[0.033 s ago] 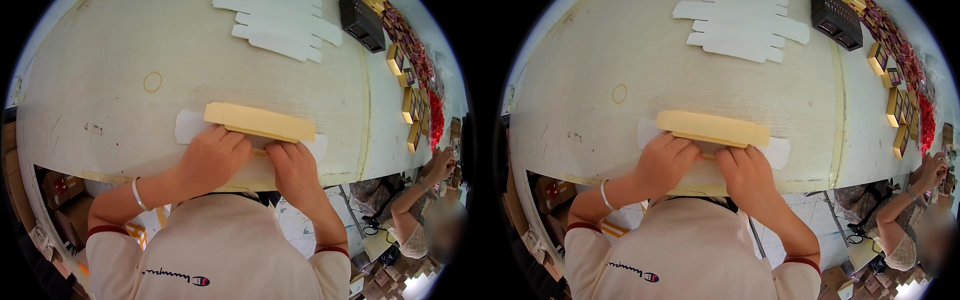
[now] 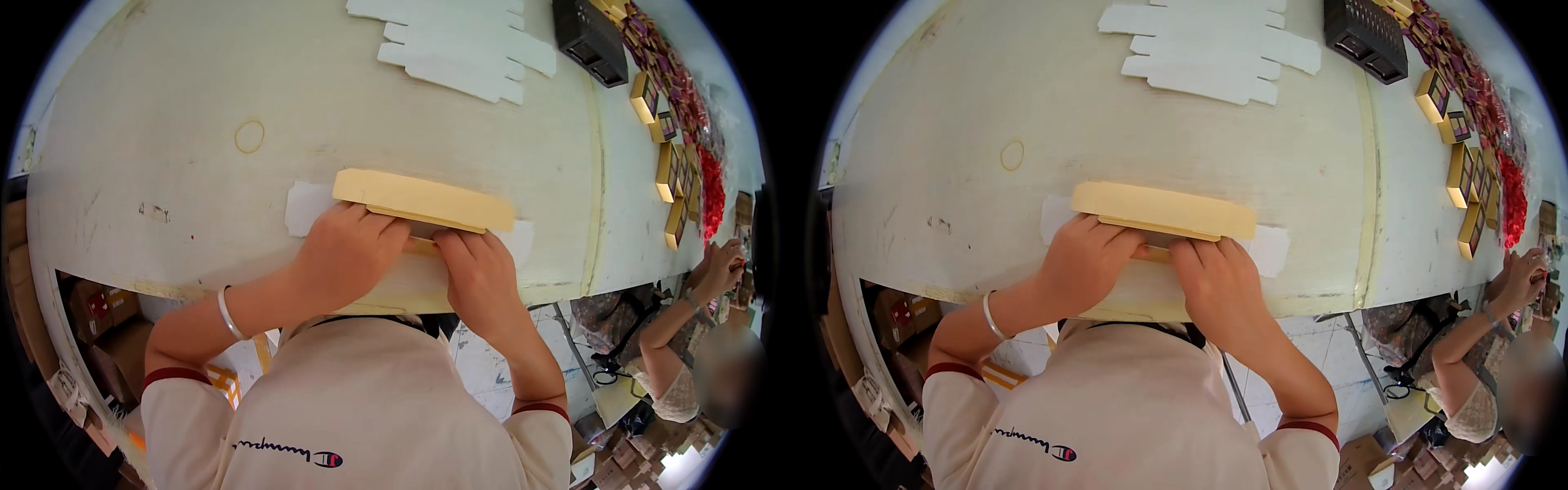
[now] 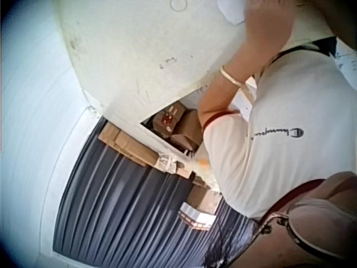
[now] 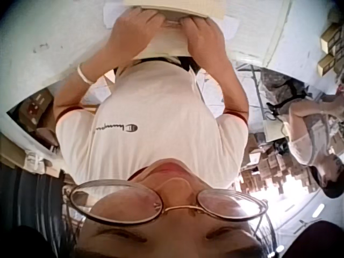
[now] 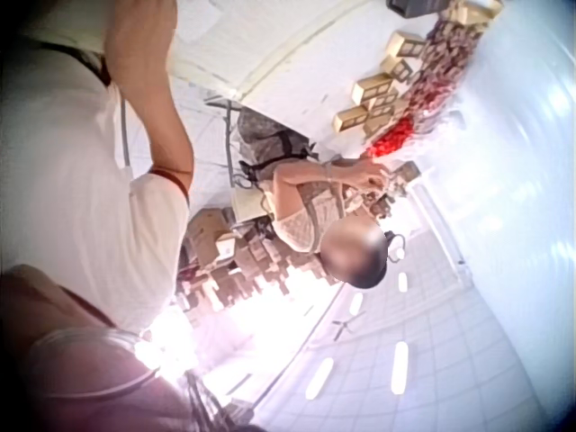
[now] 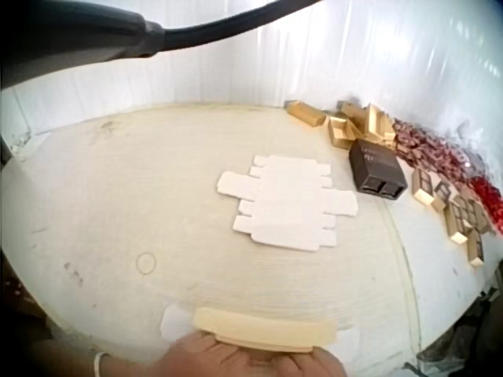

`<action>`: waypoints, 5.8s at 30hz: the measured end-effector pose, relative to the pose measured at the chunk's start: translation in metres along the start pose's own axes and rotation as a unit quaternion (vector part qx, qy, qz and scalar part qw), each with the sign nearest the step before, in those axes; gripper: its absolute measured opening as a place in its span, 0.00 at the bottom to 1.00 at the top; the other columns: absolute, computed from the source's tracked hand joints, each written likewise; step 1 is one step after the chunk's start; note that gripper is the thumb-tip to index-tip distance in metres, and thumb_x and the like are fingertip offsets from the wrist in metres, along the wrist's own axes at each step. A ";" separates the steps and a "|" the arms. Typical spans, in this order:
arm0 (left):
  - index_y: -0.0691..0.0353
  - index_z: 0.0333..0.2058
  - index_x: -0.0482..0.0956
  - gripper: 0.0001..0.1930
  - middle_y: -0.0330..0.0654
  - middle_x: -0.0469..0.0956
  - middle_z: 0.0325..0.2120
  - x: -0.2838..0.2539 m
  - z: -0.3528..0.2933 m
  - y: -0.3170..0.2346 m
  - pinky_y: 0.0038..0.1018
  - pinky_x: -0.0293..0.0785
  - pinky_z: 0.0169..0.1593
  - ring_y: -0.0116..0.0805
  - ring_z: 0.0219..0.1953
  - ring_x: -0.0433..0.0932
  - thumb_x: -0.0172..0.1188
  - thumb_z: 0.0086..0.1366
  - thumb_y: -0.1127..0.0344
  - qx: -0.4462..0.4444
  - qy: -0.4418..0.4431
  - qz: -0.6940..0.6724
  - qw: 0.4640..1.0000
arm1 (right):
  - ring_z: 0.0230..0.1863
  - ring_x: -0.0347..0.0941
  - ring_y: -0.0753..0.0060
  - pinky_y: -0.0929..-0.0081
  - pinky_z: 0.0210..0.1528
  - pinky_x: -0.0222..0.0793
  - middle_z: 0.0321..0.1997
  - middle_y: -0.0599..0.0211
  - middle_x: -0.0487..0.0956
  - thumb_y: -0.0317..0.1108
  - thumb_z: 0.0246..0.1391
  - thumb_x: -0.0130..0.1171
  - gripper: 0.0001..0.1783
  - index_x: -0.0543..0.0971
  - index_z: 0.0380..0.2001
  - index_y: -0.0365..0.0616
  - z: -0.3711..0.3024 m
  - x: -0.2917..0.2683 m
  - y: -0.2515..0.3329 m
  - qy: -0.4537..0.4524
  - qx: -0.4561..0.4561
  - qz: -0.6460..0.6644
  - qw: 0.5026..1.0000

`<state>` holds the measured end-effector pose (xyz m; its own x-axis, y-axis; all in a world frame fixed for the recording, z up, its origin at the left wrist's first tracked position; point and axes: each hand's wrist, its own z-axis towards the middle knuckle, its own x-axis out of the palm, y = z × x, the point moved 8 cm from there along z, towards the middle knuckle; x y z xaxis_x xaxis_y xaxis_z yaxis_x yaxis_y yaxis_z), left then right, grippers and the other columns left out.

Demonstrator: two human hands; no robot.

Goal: The person folds flat cardboard pieces into small rectangular boxes by hand. They repeatedly fold the side flaps and tuck them to form the box shape, then place the finished boxes on the table.

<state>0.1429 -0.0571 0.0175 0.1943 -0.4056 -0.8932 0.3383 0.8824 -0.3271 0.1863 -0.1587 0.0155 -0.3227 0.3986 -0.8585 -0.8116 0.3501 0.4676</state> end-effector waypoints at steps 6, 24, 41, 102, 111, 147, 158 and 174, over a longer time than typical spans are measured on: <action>0.60 0.37 0.80 0.11 0.40 0.76 0.31 -0.046 -0.006 -0.016 0.29 0.71 0.35 0.38 0.33 0.74 0.61 0.55 0.66 0.030 -0.094 0.079 0.992 | 0.30 0.67 0.63 0.70 0.30 0.65 0.31 0.64 0.71 0.20 0.38 0.56 0.12 0.73 0.32 0.39 0.000 0.001 0.000 -0.036 -0.028 -0.015 0.999; 0.62 0.31 0.75 0.06 0.40 0.75 0.26 -0.002 0.016 0.028 0.32 0.71 0.25 0.40 0.25 0.75 0.57 0.53 0.78 -0.062 0.120 -0.107 0.985 | 0.30 0.66 0.75 0.78 0.32 0.63 0.42 0.71 0.72 0.29 0.43 0.60 0.09 0.76 0.31 0.47 -0.003 -0.003 0.030 -0.050 -0.171 -0.200 0.963; 0.62 0.39 0.75 0.21 0.38 0.70 0.30 -0.005 0.002 0.002 0.27 0.72 0.36 0.35 0.34 0.73 0.70 0.49 0.58 0.098 0.186 -0.199 0.957 | 0.30 0.68 0.71 0.75 0.31 0.61 0.45 0.66 0.72 0.33 0.42 0.66 0.13 0.78 0.33 0.45 -0.016 -0.013 0.006 0.062 -0.153 0.057 0.985; 0.69 0.39 0.81 0.15 0.43 0.74 0.37 -0.010 -0.014 -0.029 0.23 0.71 0.26 0.32 0.29 0.72 0.65 0.49 0.75 0.083 -0.087 -0.031 0.992 | 0.30 0.68 0.72 0.78 0.25 0.61 0.41 0.59 0.74 0.22 0.44 0.60 0.14 0.77 0.38 0.32 -0.030 -0.010 0.023 -0.149 -0.090 -0.110 0.979; 0.68 0.34 0.79 0.12 0.40 0.73 0.29 -0.005 -0.003 -0.030 0.23 0.70 0.27 0.34 0.28 0.70 0.60 0.47 0.78 0.016 0.001 -0.037 0.999 | 0.26 0.64 0.70 0.75 0.24 0.59 0.26 0.66 0.64 0.20 0.36 0.57 0.09 0.73 0.27 0.38 -0.016 -0.003 0.018 -0.041 0.003 -0.019 0.999; 0.59 0.32 0.77 0.10 0.42 0.74 0.39 -0.035 0.016 0.010 0.31 0.73 0.36 0.38 0.41 0.73 0.60 0.47 0.72 0.098 0.133 -0.034 0.986 | 0.35 0.71 0.63 0.71 0.35 0.67 0.43 0.59 0.75 0.20 0.39 0.61 0.20 0.77 0.41 0.43 -0.001 -0.067 -0.027 -0.099 0.015 -0.021 0.995; 0.59 0.39 0.77 0.15 0.44 0.72 0.44 -0.010 0.012 -0.009 0.27 0.71 0.33 0.34 0.31 0.73 0.63 0.50 0.70 0.019 0.034 -0.048 0.998 | 0.35 0.71 0.62 0.69 0.36 0.69 0.41 0.58 0.74 0.18 0.40 0.60 0.24 0.78 0.45 0.41 -0.012 -0.047 0.009 -0.098 -0.022 0.071 0.992; 0.55 0.33 0.76 0.19 0.40 0.72 0.46 -0.004 -0.001 -0.021 0.31 0.75 0.39 0.40 0.38 0.74 0.72 0.42 0.58 0.113 0.144 -0.178 0.967 | 0.45 0.70 0.56 0.62 0.46 0.68 0.45 0.59 0.71 0.35 0.36 0.72 0.25 0.79 0.43 0.49 -0.026 -0.022 -0.011 0.163 -0.057 0.116 0.978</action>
<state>0.1343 -0.0739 0.0276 -0.2246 -0.5621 -0.7960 0.5360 0.6109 -0.5826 0.1891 -0.1937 0.0239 -0.6273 0.1573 -0.7628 -0.7415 0.1789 0.6467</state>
